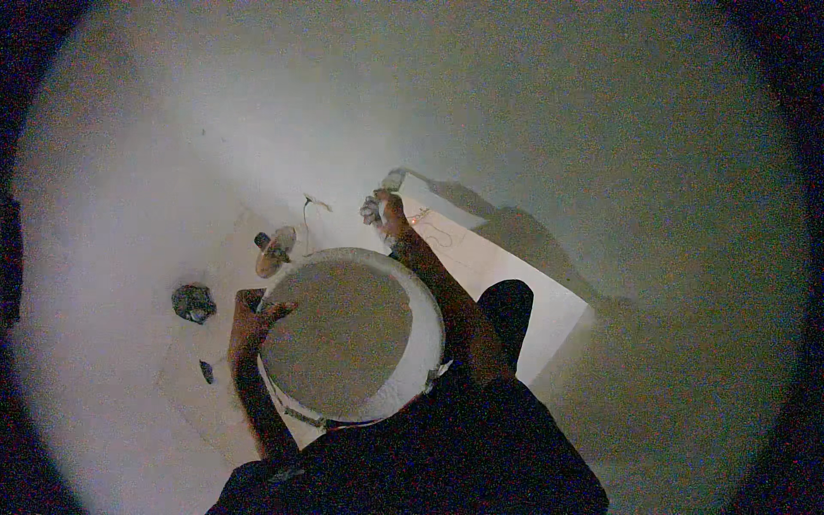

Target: Painting a ceiling using a brush while holding a bucket of paint.

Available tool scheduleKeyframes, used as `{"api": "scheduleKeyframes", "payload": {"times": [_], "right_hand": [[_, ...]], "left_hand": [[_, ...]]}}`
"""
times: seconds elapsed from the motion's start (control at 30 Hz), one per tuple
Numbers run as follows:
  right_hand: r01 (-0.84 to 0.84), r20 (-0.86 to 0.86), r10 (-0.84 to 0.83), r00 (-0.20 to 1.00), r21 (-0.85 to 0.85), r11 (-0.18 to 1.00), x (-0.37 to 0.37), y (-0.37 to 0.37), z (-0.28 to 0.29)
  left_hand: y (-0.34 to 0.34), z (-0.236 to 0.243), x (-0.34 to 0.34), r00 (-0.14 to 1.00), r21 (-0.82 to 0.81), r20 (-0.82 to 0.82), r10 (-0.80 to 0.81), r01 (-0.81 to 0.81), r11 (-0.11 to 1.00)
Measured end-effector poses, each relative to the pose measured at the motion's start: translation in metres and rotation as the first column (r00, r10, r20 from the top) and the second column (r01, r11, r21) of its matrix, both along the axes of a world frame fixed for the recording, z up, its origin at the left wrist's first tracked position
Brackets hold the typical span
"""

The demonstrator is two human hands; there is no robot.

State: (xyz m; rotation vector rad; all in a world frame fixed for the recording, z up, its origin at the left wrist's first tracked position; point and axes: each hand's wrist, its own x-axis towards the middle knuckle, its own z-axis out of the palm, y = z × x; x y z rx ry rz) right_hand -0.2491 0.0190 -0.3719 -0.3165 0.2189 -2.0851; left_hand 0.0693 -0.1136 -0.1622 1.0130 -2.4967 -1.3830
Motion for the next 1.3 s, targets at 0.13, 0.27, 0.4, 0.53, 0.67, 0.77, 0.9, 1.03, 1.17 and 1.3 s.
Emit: {"api": "scheduleKeyframes", "payload": {"times": [0.13,0.27,0.4,0.53,0.67,0.77,0.9,1.03,1.17,1.3], "right_hand": [[0.215,-0.114,-0.205,0.972,0.074,0.974,-0.026,-0.004,0.036],[0.366,-0.305,-0.315,0.899,0.125,0.922,-0.010,-0.014,0.123],[0.550,-0.360,-0.480,0.800,0.118,0.827,0.018,-0.033,0.183],[0.754,-0.587,-0.566,0.579,0.121,0.645,0.009,-0.026,0.174],[0.812,-0.668,-0.495,0.555,0.305,0.498,-0.012,-0.020,0.083],[0.732,-0.609,-0.448,0.654,0.360,0.578,-0.003,-0.031,0.009],[0.224,-0.007,-0.233,0.972,0.317,0.922,-0.011,-0.036,-0.031],[0.303,-0.110,-0.282,0.953,0.343,0.889,-0.040,-0.026,-0.017],[0.533,-0.243,-0.481,0.843,0.246,0.809,-0.001,-0.014,0.127],[0.531,-0.427,-0.467,0.775,0.038,0.846,0.011,-0.009,0.194]], "left_hand": [[0.004,-0.003,-0.001,0.989,-0.075,-0.141,0.038,-0.049,0.996],[-0.006,0.005,-0.004,0.996,-0.049,-0.059,-0.065,0.062,0.997],[-0.008,0.006,-0.001,0.995,-0.016,-0.062,-0.076,0.075,0.997],[-0.005,0.003,-0.003,0.997,-0.071,-0.073,-0.015,0.010,0.997],[-0.008,0.004,-0.005,0.999,0.001,0.016,-0.040,0.040,0.999],[-0.011,-0.006,0.000,0.999,-0.017,-0.038,-0.022,0.022,1.000],[-0.015,0.000,-0.002,0.999,-0.069,0.010,-0.049,0.050,0.996],[-0.004,0.011,-0.006,0.998,-0.057,-0.045,-0.032,0.030,0.998],[-0.008,0.020,-0.004,0.993,-0.005,-0.019,-0.113,0.112,0.994],[-0.007,0.018,-0.007,0.985,-0.123,-0.112,-0.132,0.118,0.985]]}}
